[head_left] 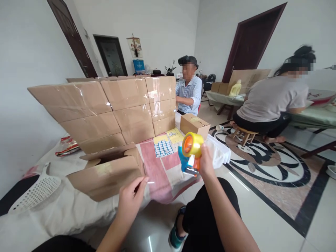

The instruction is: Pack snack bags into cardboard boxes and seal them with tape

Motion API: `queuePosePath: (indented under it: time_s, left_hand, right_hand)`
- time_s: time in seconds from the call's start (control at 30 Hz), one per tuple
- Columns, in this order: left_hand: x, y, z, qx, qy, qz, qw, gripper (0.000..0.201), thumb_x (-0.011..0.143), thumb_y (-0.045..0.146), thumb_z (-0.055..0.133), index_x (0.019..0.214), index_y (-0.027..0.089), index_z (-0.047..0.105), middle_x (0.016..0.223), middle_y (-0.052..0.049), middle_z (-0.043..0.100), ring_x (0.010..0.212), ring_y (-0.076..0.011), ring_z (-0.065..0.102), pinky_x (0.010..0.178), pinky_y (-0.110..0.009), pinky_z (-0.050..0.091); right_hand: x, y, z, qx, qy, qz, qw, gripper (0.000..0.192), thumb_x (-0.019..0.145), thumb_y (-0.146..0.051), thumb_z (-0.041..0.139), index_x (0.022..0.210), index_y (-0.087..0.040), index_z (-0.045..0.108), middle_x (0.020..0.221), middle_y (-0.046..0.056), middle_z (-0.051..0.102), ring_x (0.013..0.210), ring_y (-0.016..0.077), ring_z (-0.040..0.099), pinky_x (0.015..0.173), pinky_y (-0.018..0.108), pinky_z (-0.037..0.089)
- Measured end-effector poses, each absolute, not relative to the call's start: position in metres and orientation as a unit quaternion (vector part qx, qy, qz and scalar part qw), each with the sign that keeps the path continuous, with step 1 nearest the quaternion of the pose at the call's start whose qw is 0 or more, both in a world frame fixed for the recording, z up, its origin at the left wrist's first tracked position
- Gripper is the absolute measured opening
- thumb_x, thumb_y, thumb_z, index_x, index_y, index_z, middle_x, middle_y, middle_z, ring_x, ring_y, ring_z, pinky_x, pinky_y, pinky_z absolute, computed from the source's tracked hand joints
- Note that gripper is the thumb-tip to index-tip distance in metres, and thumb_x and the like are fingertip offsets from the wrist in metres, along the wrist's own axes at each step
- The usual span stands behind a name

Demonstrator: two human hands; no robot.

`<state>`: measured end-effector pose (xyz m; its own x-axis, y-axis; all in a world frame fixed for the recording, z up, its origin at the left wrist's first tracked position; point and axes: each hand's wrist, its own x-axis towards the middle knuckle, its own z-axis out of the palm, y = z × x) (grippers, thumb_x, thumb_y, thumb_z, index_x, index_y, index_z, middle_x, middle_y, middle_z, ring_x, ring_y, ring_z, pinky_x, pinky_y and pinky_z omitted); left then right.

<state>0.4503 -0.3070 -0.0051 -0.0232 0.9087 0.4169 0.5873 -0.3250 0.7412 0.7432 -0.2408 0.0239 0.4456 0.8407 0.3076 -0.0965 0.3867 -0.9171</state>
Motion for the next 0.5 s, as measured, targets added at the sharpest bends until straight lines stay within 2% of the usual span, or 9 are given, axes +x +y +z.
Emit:
queuePosePath:
  time_s: [0.1,0.23,0.3,0.37,0.43,0.5]
  left_hand:
    - [0.448,-0.309,0.010,0.614,0.568,0.491,0.242,0.047,0.087,0.060,0.057,0.083,0.017,0.077,0.058,0.001,0.052,0.055,-0.0137,0.045,0.054,-0.024,0.037]
    - [0.433,-0.311,0.009,0.555,0.583,0.513,0.299,0.053,0.084,0.065,0.061,0.089,0.015,0.077,0.059,0.001,0.048,0.057,-0.0137,0.044,0.054,-0.024,0.038]
    - [0.422,-0.311,0.006,0.546,0.578,0.523,0.307,0.054,0.083,0.066,0.061,0.091,0.014,0.077,0.062,0.001,0.050,0.059,-0.0140,0.045,0.055,-0.024,0.039]
    - [0.412,-0.311,0.003,0.544,0.571,0.528,0.315,0.056,0.083,0.067,0.061,0.089,0.014,0.077,0.062,0.000,0.051,0.059,-0.0140,0.045,0.055,-0.024,0.040]
    - [0.407,-0.311,-0.004,0.551,0.564,0.520,0.329,0.056,0.083,0.069,0.061,0.085,0.015,0.076,0.060,0.000,0.051,0.058,-0.0142,0.045,0.054,-0.024,0.040]
    - [0.408,-0.313,-0.014,0.573,0.545,0.502,0.350,0.056,0.083,0.070,0.060,0.077,0.016,0.075,0.060,-0.002,0.055,0.058,-0.0155,0.048,0.055,-0.024,0.042]
  right_hand:
    - [0.722,-0.203,-0.011,-0.450,-0.481,0.362,0.660,0.056,0.091,-0.068,0.051,0.119,-0.022,0.061,0.111,0.011,0.071,0.103,0.0276,0.068,0.091,0.043,0.055]
    - [0.700,-0.170,-0.042,-0.534,-0.507,0.326,0.593,0.055,0.092,-0.068,0.043,0.116,-0.022,0.061,0.112,0.009,0.070,0.108,0.0254,0.065,0.097,0.044,0.051]
    - [0.701,-0.168,-0.043,-0.561,-0.502,0.305,0.583,0.053,0.089,-0.067,0.048,0.110,-0.021,0.062,0.106,0.009,0.069,0.106,0.0276,0.063,0.097,0.047,0.049]
    - [0.705,-0.177,-0.034,-0.593,-0.484,0.266,0.585,0.054,0.080,-0.067,0.062,0.105,-0.019,0.063,0.105,0.011,0.067,0.110,0.0322,0.059,0.101,0.053,0.044]
    - [0.705,-0.199,-0.019,-0.609,-0.498,0.205,0.582,0.057,0.074,-0.062,0.072,0.108,-0.018,0.062,0.109,0.013,0.064,0.114,0.0349,0.054,0.105,0.055,0.040]
    - [0.693,-0.231,-0.003,-0.569,-0.582,0.172,0.554,0.048,0.080,-0.054,0.071,0.113,-0.020,0.063,0.110,0.012,0.063,0.112,0.0325,0.055,0.104,0.052,0.041]
